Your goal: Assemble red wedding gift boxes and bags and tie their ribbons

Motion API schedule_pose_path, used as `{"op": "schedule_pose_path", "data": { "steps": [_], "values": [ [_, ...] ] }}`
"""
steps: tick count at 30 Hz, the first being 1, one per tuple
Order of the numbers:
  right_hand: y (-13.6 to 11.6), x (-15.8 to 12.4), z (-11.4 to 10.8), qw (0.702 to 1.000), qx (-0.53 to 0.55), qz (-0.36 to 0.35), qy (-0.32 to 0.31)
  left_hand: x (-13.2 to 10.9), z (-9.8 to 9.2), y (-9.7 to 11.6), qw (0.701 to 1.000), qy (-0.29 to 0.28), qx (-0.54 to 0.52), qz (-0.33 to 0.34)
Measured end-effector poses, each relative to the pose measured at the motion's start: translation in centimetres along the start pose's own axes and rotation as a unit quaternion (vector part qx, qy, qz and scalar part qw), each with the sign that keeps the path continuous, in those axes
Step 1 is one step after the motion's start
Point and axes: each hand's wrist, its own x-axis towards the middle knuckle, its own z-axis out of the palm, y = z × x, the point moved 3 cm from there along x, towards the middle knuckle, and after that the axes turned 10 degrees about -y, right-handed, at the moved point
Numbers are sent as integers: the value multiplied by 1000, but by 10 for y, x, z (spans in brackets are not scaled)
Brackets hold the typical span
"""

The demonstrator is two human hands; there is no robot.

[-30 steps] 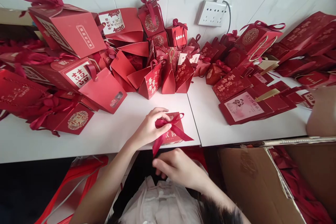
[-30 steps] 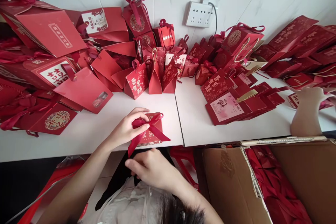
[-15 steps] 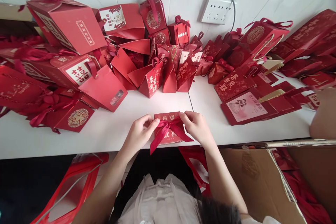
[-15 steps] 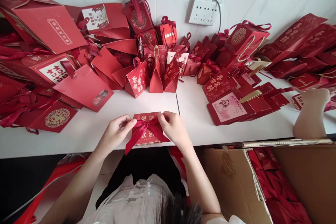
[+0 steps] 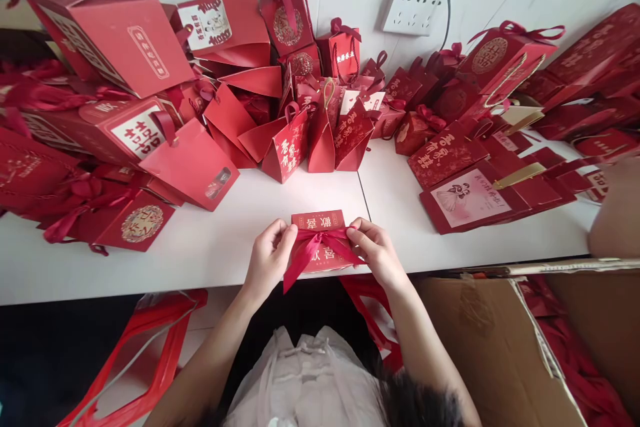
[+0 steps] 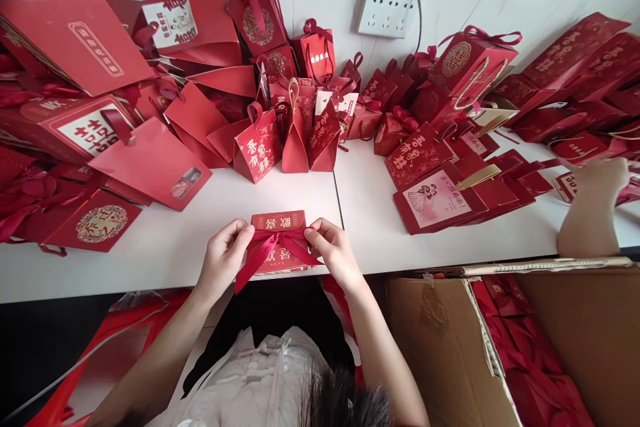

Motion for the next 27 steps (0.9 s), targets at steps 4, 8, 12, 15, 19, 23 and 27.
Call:
{"op": "schedule_pose_path", "data": {
  "steps": [4, 8, 12, 15, 19, 23, 27],
  "values": [
    [10, 4, -1, 999, 44, 1, -3, 0, 4, -1, 1000, 10, 8, 2],
    [16, 4, -4, 998, 69, -1, -7, 1, 6, -3, 1000, 6, 7, -5],
    [3, -6, -11, 999, -29, -35, -26, 2, -4, 0, 1000, -19, 13, -13],
    [-8, -17, -13, 985, -172, -15, -29, 4, -16, 12, 997, 16, 60, 42],
    [-15, -28, -8, 953, -299, 36, -28, 8, -13, 38, 958, -15, 208, 197],
    [-18, -36, 1, 945, -324, 30, -29, 12, 3, 45, 928, -109, 280, 221],
    [-20, -45, 5, 942, -333, 22, -36, 15, 9, 39, 933, -130, 277, 188]
  ]
}}
